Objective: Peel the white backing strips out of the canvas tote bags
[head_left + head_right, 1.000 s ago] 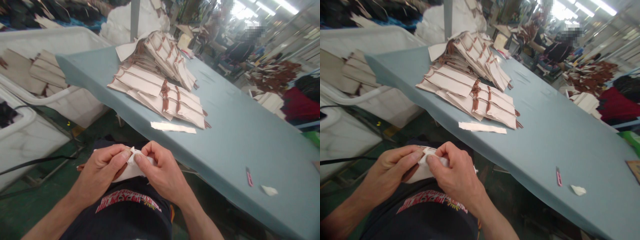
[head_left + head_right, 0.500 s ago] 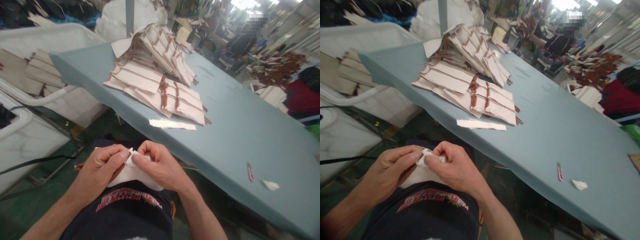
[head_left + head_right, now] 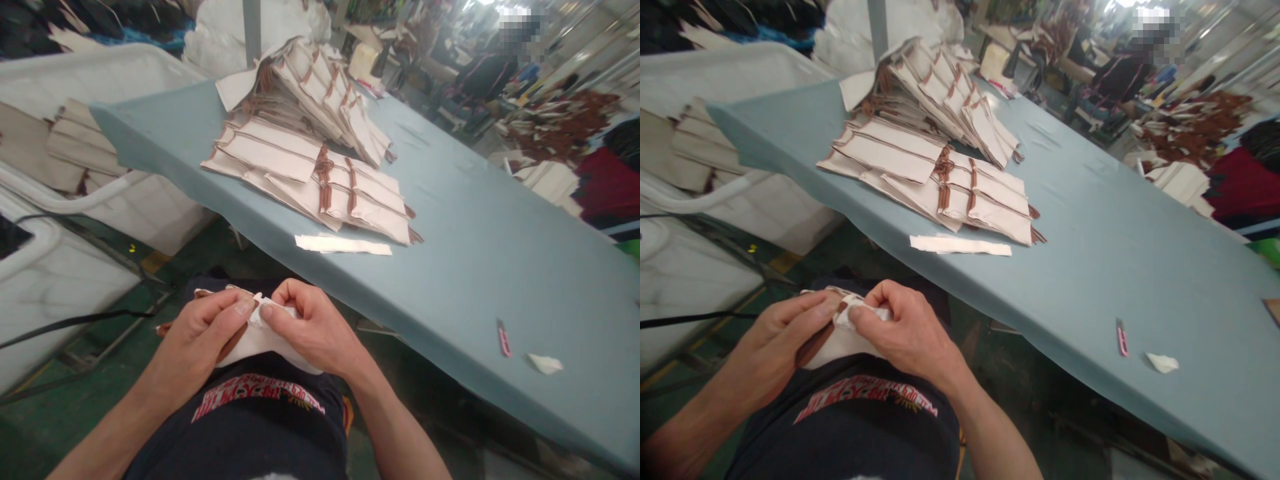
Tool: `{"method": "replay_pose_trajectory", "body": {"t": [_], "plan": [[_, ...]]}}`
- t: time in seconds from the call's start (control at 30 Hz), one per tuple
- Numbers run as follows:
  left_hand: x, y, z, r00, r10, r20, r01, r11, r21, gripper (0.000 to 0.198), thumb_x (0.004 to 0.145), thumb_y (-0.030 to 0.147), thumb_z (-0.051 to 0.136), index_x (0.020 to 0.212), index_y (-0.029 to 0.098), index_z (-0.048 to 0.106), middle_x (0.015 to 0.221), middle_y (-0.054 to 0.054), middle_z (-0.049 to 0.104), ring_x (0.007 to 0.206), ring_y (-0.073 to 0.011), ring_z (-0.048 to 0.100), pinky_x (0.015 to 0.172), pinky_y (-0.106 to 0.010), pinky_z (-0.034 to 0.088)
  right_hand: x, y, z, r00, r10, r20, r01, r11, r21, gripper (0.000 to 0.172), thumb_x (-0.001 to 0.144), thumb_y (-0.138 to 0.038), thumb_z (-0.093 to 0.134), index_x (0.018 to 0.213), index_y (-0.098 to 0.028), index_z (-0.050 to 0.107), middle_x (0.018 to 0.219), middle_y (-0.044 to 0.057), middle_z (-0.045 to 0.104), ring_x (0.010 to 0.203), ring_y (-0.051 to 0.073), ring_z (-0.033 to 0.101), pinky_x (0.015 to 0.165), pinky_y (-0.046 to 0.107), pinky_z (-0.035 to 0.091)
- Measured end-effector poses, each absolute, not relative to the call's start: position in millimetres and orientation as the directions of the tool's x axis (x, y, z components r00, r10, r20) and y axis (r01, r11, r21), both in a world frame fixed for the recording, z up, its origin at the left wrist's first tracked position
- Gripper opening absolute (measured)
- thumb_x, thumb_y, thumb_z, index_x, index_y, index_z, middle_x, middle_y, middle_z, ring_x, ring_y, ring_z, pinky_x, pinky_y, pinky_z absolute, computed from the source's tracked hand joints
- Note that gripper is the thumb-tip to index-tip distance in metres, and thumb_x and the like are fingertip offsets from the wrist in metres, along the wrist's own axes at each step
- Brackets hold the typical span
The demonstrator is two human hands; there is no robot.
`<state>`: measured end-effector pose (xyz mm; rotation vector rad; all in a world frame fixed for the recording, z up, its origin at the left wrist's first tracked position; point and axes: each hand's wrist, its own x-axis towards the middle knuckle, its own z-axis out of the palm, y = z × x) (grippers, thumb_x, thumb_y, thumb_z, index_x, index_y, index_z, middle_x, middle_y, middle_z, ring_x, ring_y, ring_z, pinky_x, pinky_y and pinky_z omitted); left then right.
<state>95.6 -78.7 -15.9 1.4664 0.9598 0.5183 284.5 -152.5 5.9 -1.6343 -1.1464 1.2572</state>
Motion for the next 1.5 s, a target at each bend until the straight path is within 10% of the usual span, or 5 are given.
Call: {"method": "replay_pose_trajectory", "body": {"t": [0.4, 0.87, 1.13, 1.33, 1.5], "plan": [[115, -95, 4, 0.474, 0.879, -0.050, 0.349, -0.136, 0.927, 0.020, 0.081, 0.031, 0.056, 0.073, 0.022, 0.072, 0.059, 0.002, 0.071, 0.051, -0.0149, 0.060, 0.049, -0.022, 0.047, 280, -149, -3, 0.085, 0.942, -0.324, 0.081, -0.331, -0.940, 0.030, 0.090, -0.047, 0.070, 0.080, -0.023, 0.057, 0.069, -0.007, 0.051, 0.062, 0.011, 0.042, 0.054, 0.024, 0.030], [105, -95, -1, 0.444, 0.881, -0.162, 0.221, 0.067, 0.973, 0.019, 0.076, 0.030, 0.056, 0.058, 0.025, 0.061, 0.057, 0.004, 0.058, 0.054, -0.0162, 0.050, 0.055, -0.028, 0.043, 256, -150, -12, 0.052, 0.949, -0.310, -0.004, -0.311, -0.951, 0.035, 0.091, -0.052, 0.061, 0.074, -0.025, 0.047, 0.066, -0.007, 0.043, 0.061, 0.011, 0.036, 0.056, 0.027, 0.027], [110, -105, -6, 0.295, 0.937, 0.185, 0.395, -0.297, 0.869, 0.018, 0.082, 0.024, 0.059, 0.065, 0.026, 0.063, 0.063, 0.003, 0.067, 0.061, -0.0180, 0.058, 0.063, -0.030, 0.046, 233, -148, -18, 0.290, 0.929, -0.231, -0.011, -0.238, -0.971, 0.029, 0.088, -0.044, 0.054, 0.069, -0.025, 0.045, 0.066, -0.005, 0.044, 0.066, 0.014, 0.041, 0.061, 0.028, 0.031], [108, -93, -10, 0.392, 0.885, -0.251, 0.040, 0.256, 0.966, 0.015, 0.072, 0.030, 0.065, 0.059, 0.023, 0.061, 0.059, 0.005, 0.053, 0.054, -0.0132, 0.043, 0.049, -0.025, 0.036, 229, -145, -20, 0.175, 0.911, -0.374, -0.354, -0.296, -0.887, 0.043, 0.082, -0.052, 0.070, 0.064, -0.027, 0.039, 0.059, -0.009, 0.033, 0.054, 0.010, 0.025, 0.052, 0.028, 0.022], [98, -86, -4, 0.481, 0.810, -0.336, -0.060, 0.412, 0.909, 0.011, 0.064, 0.031, 0.073, 0.064, 0.022, 0.069, 0.063, 0.004, 0.057, 0.057, -0.0125, 0.045, 0.051, -0.023, 0.037, 236, -150, -5, 0.064, 0.927, -0.370, -0.397, -0.316, -0.862, 0.044, 0.081, -0.055, 0.075, 0.069, -0.026, 0.044, 0.061, -0.008, 0.038, 0.056, 0.010, 0.026, 0.052, 0.027, 0.021]]}}
